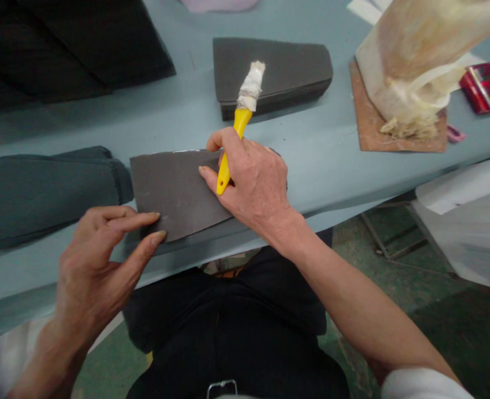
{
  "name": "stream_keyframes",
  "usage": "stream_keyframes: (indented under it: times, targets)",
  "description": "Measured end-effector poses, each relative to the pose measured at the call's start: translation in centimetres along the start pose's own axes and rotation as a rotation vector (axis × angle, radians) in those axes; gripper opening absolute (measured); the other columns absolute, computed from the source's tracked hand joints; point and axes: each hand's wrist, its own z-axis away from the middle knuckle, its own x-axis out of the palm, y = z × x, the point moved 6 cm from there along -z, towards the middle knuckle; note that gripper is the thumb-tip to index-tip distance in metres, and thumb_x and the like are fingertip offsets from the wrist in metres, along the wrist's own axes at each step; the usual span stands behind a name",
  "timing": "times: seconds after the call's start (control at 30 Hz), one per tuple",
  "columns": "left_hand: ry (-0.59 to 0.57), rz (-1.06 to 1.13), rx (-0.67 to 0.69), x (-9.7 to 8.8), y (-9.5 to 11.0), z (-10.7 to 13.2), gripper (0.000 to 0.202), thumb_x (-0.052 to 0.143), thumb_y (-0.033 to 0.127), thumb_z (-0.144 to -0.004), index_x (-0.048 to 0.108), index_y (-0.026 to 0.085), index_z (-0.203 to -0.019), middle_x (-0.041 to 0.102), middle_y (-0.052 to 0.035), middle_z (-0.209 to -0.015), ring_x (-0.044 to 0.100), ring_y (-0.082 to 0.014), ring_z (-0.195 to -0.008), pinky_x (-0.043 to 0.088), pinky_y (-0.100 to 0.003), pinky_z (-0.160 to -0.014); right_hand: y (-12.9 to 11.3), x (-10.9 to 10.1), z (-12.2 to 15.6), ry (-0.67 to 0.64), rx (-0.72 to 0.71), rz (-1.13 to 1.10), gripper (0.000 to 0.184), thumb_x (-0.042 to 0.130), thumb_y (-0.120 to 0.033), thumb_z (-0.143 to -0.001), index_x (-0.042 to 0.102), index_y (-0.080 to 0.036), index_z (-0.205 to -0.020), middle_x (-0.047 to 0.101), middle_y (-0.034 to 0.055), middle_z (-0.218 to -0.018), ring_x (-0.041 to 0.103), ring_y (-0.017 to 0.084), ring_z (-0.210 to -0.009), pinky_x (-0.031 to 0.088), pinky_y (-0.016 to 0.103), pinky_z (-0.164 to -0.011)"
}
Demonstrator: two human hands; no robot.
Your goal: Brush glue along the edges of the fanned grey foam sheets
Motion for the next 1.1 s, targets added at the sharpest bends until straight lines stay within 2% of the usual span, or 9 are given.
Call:
stream_keyframes:
  times: [0.1, 0.23, 0.3, 0.47, 0.63, 0.8, 0.97, 1.1]
  targets:
    - [-0.013, -0.036, 0.027, -0.2, 0.19, -0.29, 0.01, 0.07, 0.023, -0.105, 0.068, 0.027, -0.115, 0.07, -0.0045, -0.11, 0.066, -0.0243, -0.102, 0.052, -0.043, -0.091, 0.03, -0.02, -0.02, 0.001, -0.014, -0.019, 0.029, 0.07, -0.04, -0.1, 0.065, -0.023, -0.123, 0.078, 0.004, -0.093, 0.073, 0.027, -0.087, 0.054, 0.04, -0.083]
    - [-0.08, -0.088, 0.089, -0.27, 0.32, -0.79, 0.028, 0.065, 0.03, -0.108, 0.067, 0.026, -0.135, 0.071, -0.0074, -0.114, 0.065, -0.0272, -0.103, 0.052, -0.044, -0.091, 0.07, -0.03, -0.02, 0.001, -0.017, -0.029, 0.029, 0.068, -0.041, -0.101, 0.065, -0.023, -0.123, 0.078, 0.0045, -0.094, 0.073, 0.027, -0.087, 0.054, 0.039, -0.083]
    - [-0.111, -0.091, 0.097, -0.27, 0.26, -0.95, 0.031, 0.063, 0.031, -0.108, 0.068, 0.026, -0.138, 0.07, -0.0072, -0.114, 0.065, -0.027, -0.101, 0.052, -0.044, -0.09, 0.01, -0.05, -0.02, 0.0, -0.017, -0.025, 0.028, 0.068, -0.041, -0.101, 0.065, -0.023, -0.123, 0.078, 0.0042, -0.094, 0.073, 0.027, -0.088, 0.054, 0.039, -0.083]
    - [-0.104, -0.014, 0.069, -0.38, 0.29, -1.05, 0.01, 0.064, 0.026, -0.107, 0.07, 0.026, -0.116, 0.069, -0.0039, -0.108, 0.067, -0.0239, -0.102, 0.052, -0.041, -0.091, -0.05, 0.02, -0.07, -0.034, 0.009, -0.005, 0.028, 0.071, -0.038, -0.1, 0.065, -0.023, -0.123, 0.078, 0.0046, -0.097, 0.074, 0.028, -0.09, 0.054, 0.041, -0.086]
    - [-0.119, -0.017, 0.081, -0.03, 0.53, -0.83, 0.029, 0.062, 0.027, -0.109, 0.066, 0.028, -0.137, 0.068, -0.0051, -0.112, 0.065, -0.0237, -0.102, 0.053, -0.041, -0.089, -0.02, -0.08, -0.15, -0.045, 0.004, -0.006, 0.029, 0.069, -0.042, -0.102, 0.065, -0.024, -0.124, 0.078, 0.0047, -0.096, 0.074, 0.027, -0.09, 0.054, 0.04, -0.085]
    - [-0.083, 0.055, 0.057, -0.07, 0.5, -0.82, 0.014, 0.065, 0.022, -0.106, 0.07, 0.029, -0.117, 0.068, -0.0024, -0.106, 0.066, -0.0227, -0.099, 0.053, -0.04, -0.089, -0.05, -0.14, -0.12, -0.038, -0.003, -0.012, 0.027, 0.067, -0.044, -0.104, 0.065, -0.025, -0.122, 0.078, 0.0044, -0.095, 0.073, 0.027, -0.088, 0.055, 0.04, -0.085]
    - [-0.128, 0.034, 0.072, 0.21, 0.51, -0.81, 0.028, 0.062, 0.023, -0.108, 0.067, 0.027, -0.136, 0.065, -0.0042, -0.111, 0.065, -0.0221, -0.101, 0.053, -0.039, -0.09, -0.09, -0.15, -0.07, -0.036, 0.005, -0.001, 0.028, 0.069, -0.041, -0.102, 0.065, -0.024, -0.125, 0.078, 0.0057, -0.098, 0.073, 0.027, -0.089, 0.056, 0.041, -0.086]
    - [-0.121, 0.08, 0.07, 0.11, 0.47, -0.84, 0.013, 0.062, 0.021, -0.108, 0.067, 0.025, -0.119, 0.063, -0.0024, -0.106, 0.065, -0.0197, -0.101, 0.053, -0.035, -0.091, -0.08, -0.08, -0.15, -0.057, 0.008, 0.003, 0.028, 0.068, -0.042, -0.103, 0.065, -0.024, -0.125, 0.078, 0.0057, -0.098, 0.074, 0.028, -0.091, 0.056, 0.041, -0.085]
